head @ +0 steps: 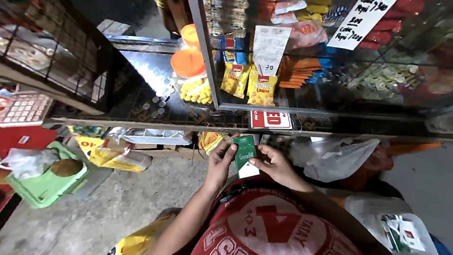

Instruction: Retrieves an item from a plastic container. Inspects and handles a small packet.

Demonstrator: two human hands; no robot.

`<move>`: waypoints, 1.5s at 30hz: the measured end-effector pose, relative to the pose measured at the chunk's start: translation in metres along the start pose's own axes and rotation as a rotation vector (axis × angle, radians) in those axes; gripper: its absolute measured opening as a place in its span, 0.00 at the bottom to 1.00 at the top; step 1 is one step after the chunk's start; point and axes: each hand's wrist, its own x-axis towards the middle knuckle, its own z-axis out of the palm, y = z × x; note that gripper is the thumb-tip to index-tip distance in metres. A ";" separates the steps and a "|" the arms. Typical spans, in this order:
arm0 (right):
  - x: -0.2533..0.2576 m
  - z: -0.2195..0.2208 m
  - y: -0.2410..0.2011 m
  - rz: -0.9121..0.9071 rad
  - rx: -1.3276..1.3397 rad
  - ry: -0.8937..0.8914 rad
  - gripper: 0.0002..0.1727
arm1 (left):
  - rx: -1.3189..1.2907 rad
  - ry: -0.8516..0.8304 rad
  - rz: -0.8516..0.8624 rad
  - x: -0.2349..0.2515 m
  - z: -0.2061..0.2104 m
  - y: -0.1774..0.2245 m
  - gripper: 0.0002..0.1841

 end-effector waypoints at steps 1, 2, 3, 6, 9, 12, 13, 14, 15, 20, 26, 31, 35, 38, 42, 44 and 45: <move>-0.002 -0.003 -0.001 0.007 0.002 -0.010 0.20 | -0.024 0.010 -0.016 -0.004 0.002 0.001 0.17; -0.004 -0.005 -0.002 0.014 0.011 -0.017 0.19 | -0.051 0.022 -0.028 -0.007 0.004 0.002 0.17; -0.005 -0.006 -0.002 0.019 0.040 -0.020 0.18 | -0.078 0.036 -0.033 -0.010 0.006 0.001 0.16; -0.010 -0.005 0.003 0.170 0.300 -0.102 0.25 | -0.119 0.087 0.009 -0.018 0.011 -0.001 0.15; -0.012 0.002 0.010 0.336 0.703 -0.302 0.27 | -0.074 0.112 0.054 -0.024 0.010 -0.007 0.15; -0.014 0.008 0.012 0.311 0.773 -0.377 0.30 | -0.009 0.127 0.040 -0.030 0.006 -0.012 0.13; -0.014 0.009 0.013 0.259 0.684 -0.356 0.31 | -0.009 0.142 0.032 -0.032 0.005 -0.013 0.13; -0.014 0.011 0.015 0.186 0.544 -0.310 0.32 | -0.010 0.185 0.020 -0.035 0.005 -0.013 0.12; -0.014 0.012 0.017 0.095 0.367 -0.250 0.31 | -0.020 0.252 0.004 -0.038 0.006 -0.014 0.12; -0.012 0.024 0.024 -0.102 -0.229 0.042 0.33 | -0.214 0.343 -0.058 -0.057 0.014 -0.011 0.21; -0.012 0.034 0.024 -0.314 -0.603 0.176 0.34 | -0.286 0.427 -0.060 -0.067 0.017 -0.013 0.17; -0.013 0.037 0.026 -0.522 -0.910 0.239 0.28 | -0.287 0.532 -0.076 -0.068 0.017 -0.015 0.07; -0.019 0.038 0.024 -0.660 -1.121 0.229 0.23 | -0.333 0.590 -0.115 -0.067 0.014 -0.019 0.06; -0.021 0.037 0.025 -0.695 -1.182 0.234 0.22 | -0.354 0.608 -0.141 -0.069 0.013 -0.019 0.08; -0.022 0.040 0.024 -0.691 -1.218 0.220 0.24 | -0.349 0.637 -0.179 -0.071 0.009 -0.016 0.09; -0.021 0.043 0.021 -0.625 -1.173 0.220 0.25 | -0.348 0.610 -0.159 -0.073 0.005 -0.016 0.13; -0.021 0.045 0.019 -0.547 -1.103 0.201 0.26 | -0.345 0.582 -0.138 -0.074 0.002 -0.017 0.15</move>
